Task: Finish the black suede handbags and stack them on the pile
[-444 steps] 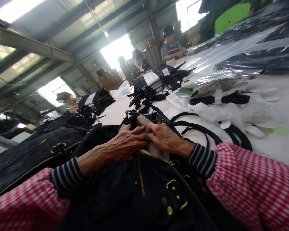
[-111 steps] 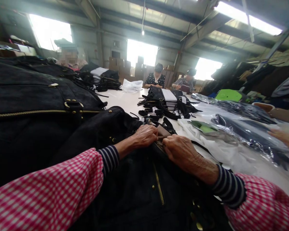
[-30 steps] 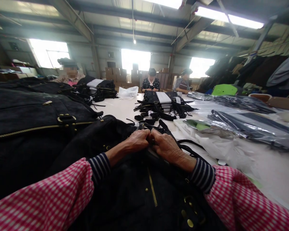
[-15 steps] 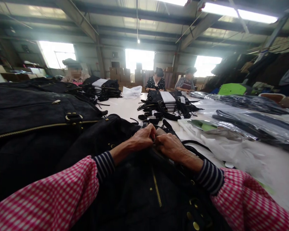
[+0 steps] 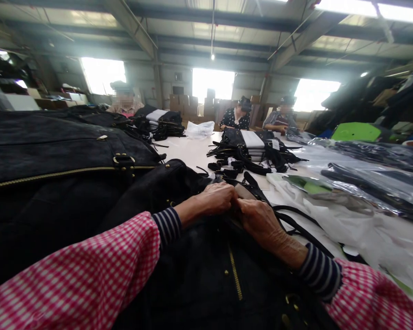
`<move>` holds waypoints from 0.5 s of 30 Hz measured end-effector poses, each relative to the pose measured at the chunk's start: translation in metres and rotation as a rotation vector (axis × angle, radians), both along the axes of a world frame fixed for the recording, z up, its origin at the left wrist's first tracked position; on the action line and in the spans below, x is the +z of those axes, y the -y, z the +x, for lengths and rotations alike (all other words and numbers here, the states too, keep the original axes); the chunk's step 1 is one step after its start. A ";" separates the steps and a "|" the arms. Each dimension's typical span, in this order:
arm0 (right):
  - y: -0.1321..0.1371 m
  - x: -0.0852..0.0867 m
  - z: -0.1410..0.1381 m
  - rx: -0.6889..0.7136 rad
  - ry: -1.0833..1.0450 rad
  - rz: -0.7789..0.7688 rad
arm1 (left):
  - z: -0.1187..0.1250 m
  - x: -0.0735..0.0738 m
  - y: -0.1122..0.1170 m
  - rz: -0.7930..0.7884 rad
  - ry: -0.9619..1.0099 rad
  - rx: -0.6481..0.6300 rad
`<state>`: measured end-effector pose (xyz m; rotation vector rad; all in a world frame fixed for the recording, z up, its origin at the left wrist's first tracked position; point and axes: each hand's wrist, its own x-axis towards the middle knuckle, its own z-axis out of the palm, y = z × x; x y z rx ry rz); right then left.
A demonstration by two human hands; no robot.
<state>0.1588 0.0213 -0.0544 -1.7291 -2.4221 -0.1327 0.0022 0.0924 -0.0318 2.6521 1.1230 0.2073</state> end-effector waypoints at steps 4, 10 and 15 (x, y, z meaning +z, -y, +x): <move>0.000 -0.002 -0.001 -0.026 0.010 0.023 | 0.005 0.008 -0.006 -0.026 -0.072 -0.039; -0.001 -0.003 0.000 -0.054 0.012 0.040 | 0.014 0.005 -0.020 0.000 -0.110 -0.079; -0.004 -0.004 0.002 -0.048 0.003 0.021 | 0.017 -0.002 -0.028 0.003 -0.143 -0.103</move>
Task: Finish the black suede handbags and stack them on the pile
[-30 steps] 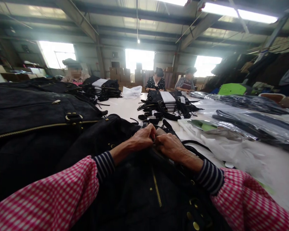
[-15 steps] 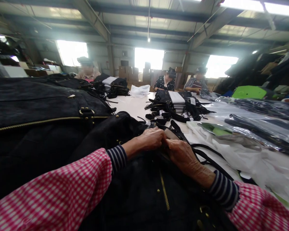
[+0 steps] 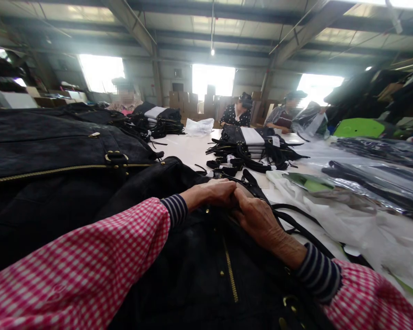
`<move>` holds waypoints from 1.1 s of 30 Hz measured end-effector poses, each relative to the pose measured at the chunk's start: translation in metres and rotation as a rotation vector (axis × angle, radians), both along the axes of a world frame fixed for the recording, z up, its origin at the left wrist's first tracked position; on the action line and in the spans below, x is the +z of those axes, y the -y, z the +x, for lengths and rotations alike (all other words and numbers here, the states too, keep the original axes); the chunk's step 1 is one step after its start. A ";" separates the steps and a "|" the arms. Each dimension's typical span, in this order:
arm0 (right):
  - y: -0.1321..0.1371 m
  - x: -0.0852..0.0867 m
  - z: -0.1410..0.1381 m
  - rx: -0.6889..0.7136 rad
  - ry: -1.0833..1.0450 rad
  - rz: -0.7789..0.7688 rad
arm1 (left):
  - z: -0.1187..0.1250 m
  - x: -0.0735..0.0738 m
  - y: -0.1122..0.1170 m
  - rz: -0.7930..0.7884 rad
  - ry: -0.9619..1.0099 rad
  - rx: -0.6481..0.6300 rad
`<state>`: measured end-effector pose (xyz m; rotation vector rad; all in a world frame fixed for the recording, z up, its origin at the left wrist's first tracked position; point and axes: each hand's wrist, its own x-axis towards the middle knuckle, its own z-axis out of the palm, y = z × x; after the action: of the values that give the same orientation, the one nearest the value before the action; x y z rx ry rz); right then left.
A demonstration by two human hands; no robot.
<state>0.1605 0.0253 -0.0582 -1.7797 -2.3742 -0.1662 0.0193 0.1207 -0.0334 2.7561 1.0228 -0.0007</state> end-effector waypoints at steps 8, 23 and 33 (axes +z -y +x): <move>0.000 0.003 0.000 0.006 -0.059 -0.052 | -0.010 0.001 0.007 0.019 0.029 -0.068; -0.001 0.006 0.002 0.004 -0.144 -0.055 | -0.011 -0.007 0.003 0.048 0.081 -0.168; -0.003 0.006 0.003 -0.002 -0.125 -0.047 | -0.014 -0.012 0.007 0.103 0.157 -0.164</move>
<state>0.1637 0.0280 -0.0526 -1.7573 -2.3076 0.0003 0.0049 0.1141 -0.0450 2.8701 0.7763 0.2466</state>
